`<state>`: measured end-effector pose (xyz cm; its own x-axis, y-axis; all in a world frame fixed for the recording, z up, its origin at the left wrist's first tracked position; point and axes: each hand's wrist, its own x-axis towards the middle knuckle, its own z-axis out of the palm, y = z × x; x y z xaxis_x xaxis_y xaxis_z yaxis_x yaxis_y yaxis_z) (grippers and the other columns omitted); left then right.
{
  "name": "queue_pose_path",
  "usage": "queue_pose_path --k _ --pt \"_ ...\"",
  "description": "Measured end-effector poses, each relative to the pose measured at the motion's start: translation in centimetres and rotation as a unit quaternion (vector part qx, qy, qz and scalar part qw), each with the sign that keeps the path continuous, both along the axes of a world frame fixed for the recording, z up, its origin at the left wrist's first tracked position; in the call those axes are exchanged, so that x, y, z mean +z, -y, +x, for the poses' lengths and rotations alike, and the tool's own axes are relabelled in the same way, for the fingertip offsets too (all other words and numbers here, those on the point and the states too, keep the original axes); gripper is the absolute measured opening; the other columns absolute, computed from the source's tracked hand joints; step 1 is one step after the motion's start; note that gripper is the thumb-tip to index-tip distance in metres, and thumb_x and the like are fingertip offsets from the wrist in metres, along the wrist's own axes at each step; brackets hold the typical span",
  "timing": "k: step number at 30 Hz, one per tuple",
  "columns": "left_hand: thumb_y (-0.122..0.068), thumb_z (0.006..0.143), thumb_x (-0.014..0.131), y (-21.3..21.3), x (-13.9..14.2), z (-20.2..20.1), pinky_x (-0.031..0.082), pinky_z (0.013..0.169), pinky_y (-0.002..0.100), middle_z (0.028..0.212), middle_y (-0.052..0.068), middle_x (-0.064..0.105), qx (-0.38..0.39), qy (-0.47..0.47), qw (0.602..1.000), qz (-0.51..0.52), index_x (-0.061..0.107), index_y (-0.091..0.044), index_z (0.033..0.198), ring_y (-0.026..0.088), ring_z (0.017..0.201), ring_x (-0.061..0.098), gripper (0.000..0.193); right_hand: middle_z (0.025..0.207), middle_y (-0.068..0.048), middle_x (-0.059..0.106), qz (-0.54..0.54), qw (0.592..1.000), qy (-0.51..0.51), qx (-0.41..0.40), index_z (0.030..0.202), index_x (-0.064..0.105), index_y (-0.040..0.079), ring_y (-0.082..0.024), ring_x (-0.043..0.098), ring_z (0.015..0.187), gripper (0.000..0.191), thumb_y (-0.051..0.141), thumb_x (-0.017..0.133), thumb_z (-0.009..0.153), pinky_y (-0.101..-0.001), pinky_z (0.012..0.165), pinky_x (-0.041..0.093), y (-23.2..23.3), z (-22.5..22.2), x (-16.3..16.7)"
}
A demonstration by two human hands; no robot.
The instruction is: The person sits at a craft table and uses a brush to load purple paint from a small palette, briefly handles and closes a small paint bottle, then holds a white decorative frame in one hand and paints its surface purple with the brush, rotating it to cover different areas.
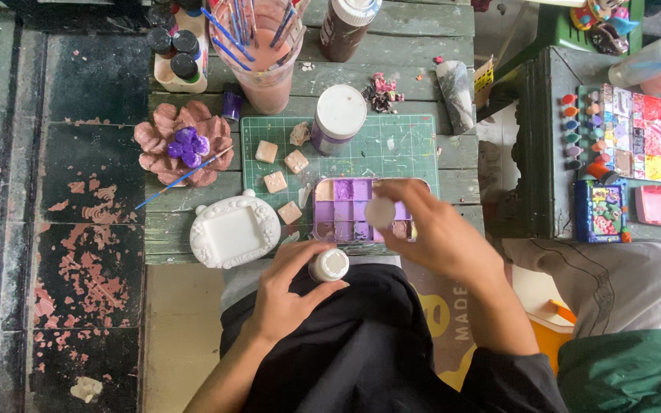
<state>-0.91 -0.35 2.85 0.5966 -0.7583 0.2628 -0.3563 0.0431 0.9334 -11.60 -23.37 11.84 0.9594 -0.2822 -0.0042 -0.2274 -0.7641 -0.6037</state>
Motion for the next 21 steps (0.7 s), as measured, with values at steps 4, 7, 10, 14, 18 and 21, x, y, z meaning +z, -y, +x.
queue_pose_path --k 4,7,10,14,18,21 --pt "-0.013 0.076 0.092 0.0 0.3 -0.7 0.060 0.091 0.036 0.121 0.013 0.072 -0.033 -0.037 0.999 0.004 0.063 0.000 0.127 0.027 0.109 0.074 0.060 0.127 -0.015 0.065 -0.009 0.994 0.036 0.105 0.133 0.057 0.004 -0.037 0.066 0.116 0.058 0.007 0.079 0.080 -0.0430 0.095 0.055 -2.7 -2.2 1.5" --pt "-0.012 0.075 0.092 0.0 0.5 -1.0 0.060 0.092 0.037 0.121 0.014 0.072 -0.047 -0.020 0.999 0.000 0.066 0.000 0.123 0.028 0.108 0.074 0.055 0.124 -0.010 0.069 0.076 0.990 0.009 0.116 0.133 0.060 0.006 -0.032 0.068 0.114 0.055 0.008 0.080 0.082 -0.0400 0.094 0.056 -2.7 -2.5 1.6" --pt "-0.011 0.076 0.091 -0.2 0.6 -0.9 0.061 0.091 0.037 0.121 0.014 0.072 -0.046 -0.032 0.998 0.009 0.066 0.002 0.123 0.028 0.109 0.074 0.054 0.127 -0.011 0.069 0.154 0.978 0.050 0.133 0.130 0.062 0.003 -0.031 0.067 0.119 0.054 0.006 0.081 0.080 -0.0406 0.101 0.055 -2.2 -2.5 0.9" --pt "-0.011 0.075 0.091 -0.5 0.5 -1.1 0.060 0.091 0.037 0.122 0.014 0.071 -0.041 -0.001 0.999 0.017 0.067 0.002 0.122 0.029 0.109 0.073 0.054 0.128 -0.011 0.070 0.202 0.966 0.082 0.137 0.127 0.063 0.004 -0.031 0.068 0.123 0.050 0.006 0.081 0.081 -0.0422 0.106 0.054 -2.6 -2.8 -0.7" --pt "-0.011 0.075 0.091 -0.4 0.1 -1.3 0.060 0.090 0.038 0.121 0.014 0.071 -0.045 0.020 0.998 0.026 0.068 0.002 0.121 0.029 0.108 0.072 0.053 0.128 -0.012 0.069 0.174 0.967 0.089 0.161 0.127 0.065 0.004 -0.032 0.066 0.124 0.047 0.005 0.081 0.082 -0.0433 0.107 0.052 -2.9 -3.0 -1.6" --pt "-0.011 0.075 0.089 -0.5 -0.3 -1.5 0.059 0.091 0.038 0.122 0.015 0.069 -0.043 0.038 0.998 0.040 0.068 0.002 0.121 0.030 0.109 0.071 0.052 0.125 -0.011 0.067 0.134 0.975 0.073 0.159 0.125 0.069 0.004 -0.031 0.066 0.119 0.044 0.006 0.082 0.082 -0.0425 0.102 0.053 -3.1 -3.2 -1.8"
